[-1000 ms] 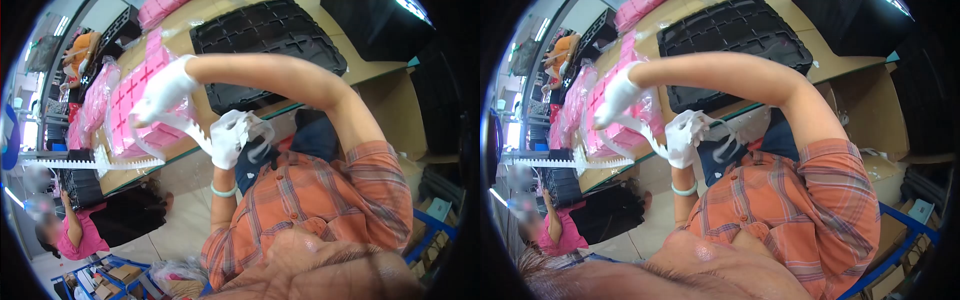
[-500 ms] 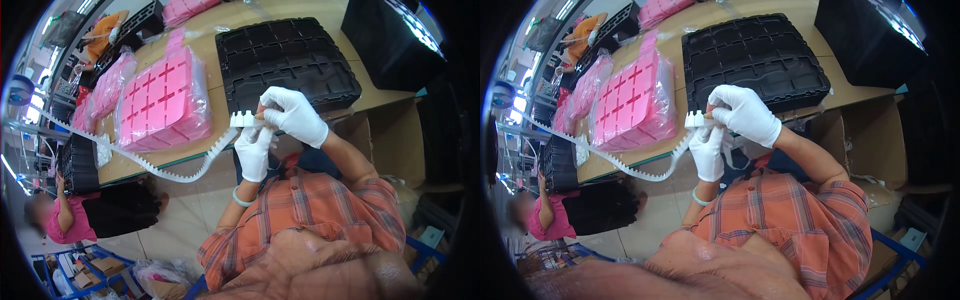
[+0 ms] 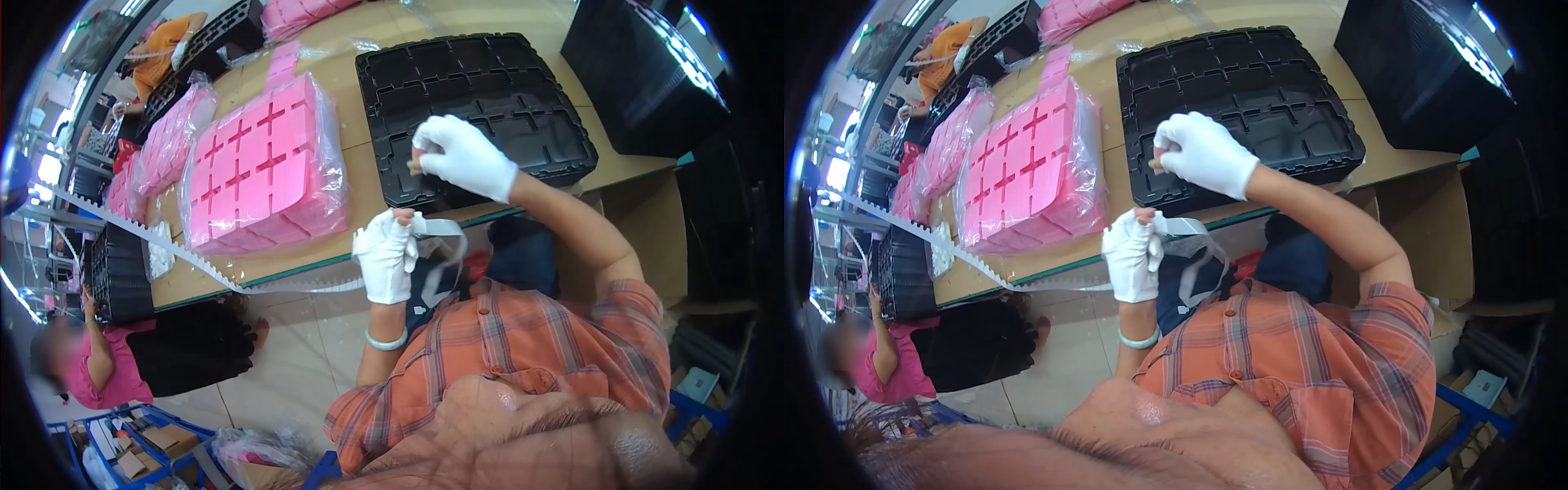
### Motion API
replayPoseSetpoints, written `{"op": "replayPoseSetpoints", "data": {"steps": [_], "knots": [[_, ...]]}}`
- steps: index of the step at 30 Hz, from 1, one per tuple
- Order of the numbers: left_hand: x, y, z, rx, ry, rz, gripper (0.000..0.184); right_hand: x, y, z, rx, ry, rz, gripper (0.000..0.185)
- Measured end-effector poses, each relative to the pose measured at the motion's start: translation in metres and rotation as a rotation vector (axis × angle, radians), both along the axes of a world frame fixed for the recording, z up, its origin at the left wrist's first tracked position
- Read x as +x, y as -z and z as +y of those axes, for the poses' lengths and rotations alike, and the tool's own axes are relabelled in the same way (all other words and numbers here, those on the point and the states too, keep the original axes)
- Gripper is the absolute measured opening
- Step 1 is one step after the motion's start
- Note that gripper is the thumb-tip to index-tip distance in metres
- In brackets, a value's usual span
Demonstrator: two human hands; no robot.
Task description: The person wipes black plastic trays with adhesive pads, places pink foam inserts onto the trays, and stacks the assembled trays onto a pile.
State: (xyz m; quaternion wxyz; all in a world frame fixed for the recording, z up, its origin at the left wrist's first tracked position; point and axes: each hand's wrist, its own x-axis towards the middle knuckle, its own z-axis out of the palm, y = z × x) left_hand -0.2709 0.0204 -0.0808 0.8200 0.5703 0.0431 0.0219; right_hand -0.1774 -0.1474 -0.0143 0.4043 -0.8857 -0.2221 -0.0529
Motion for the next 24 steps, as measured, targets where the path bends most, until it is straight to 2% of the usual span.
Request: {"op": "replayPoseSetpoints", "data": {"steps": [1, 4, 10, 13, 15, 19, 20, 23, 24], "knots": [[0.002, -0.002, 0.002, 0.038, -0.045, -0.026, 0.022, 0.012, 0.012, 0.005, -0.061, 0.026, -0.065, 0.011], [0.008, -0.001, 0.013, -0.021, 0.025, 0.000, 0.025, 0.031, 0.021, 0.018, -0.367, 0.104, -0.086, 0.010], [0.009, -0.004, 0.027, -0.049, 0.032, 0.009, 0.018, 0.040, 0.006, 0.017, -0.410, -0.002, 0.038, 0.007], [0.006, -0.004, 0.036, -0.049, 0.039, -0.001, 0.014, 0.044, 0.011, 0.015, -0.379, -0.066, -0.071, 0.004], [0.004, -0.003, 0.039, 0.048, 0.021, -0.033, 0.012, 0.044, 0.011, 0.017, -0.458, -0.100, -0.172, 0.003], [-0.003, -0.007, 0.036, 0.017, -0.025, 0.018, 0.013, 0.032, 0.005, 0.025, -0.623, -0.117, -0.436, 0.007], [-0.006, -0.007, 0.035, 0.019, -0.028, 0.025, 0.013, 0.027, 0.007, 0.025, -0.604, -0.104, -0.450, 0.005], [-0.011, -0.010, 0.035, 0.018, -0.005, 0.056, 0.013, 0.042, 0.018, 0.020, -0.372, -0.092, -0.189, 0.002], [-0.010, -0.011, 0.034, 0.025, 0.002, 0.055, 0.012, 0.040, 0.018, 0.019, -0.392, -0.101, -0.183, 0.002]]}}
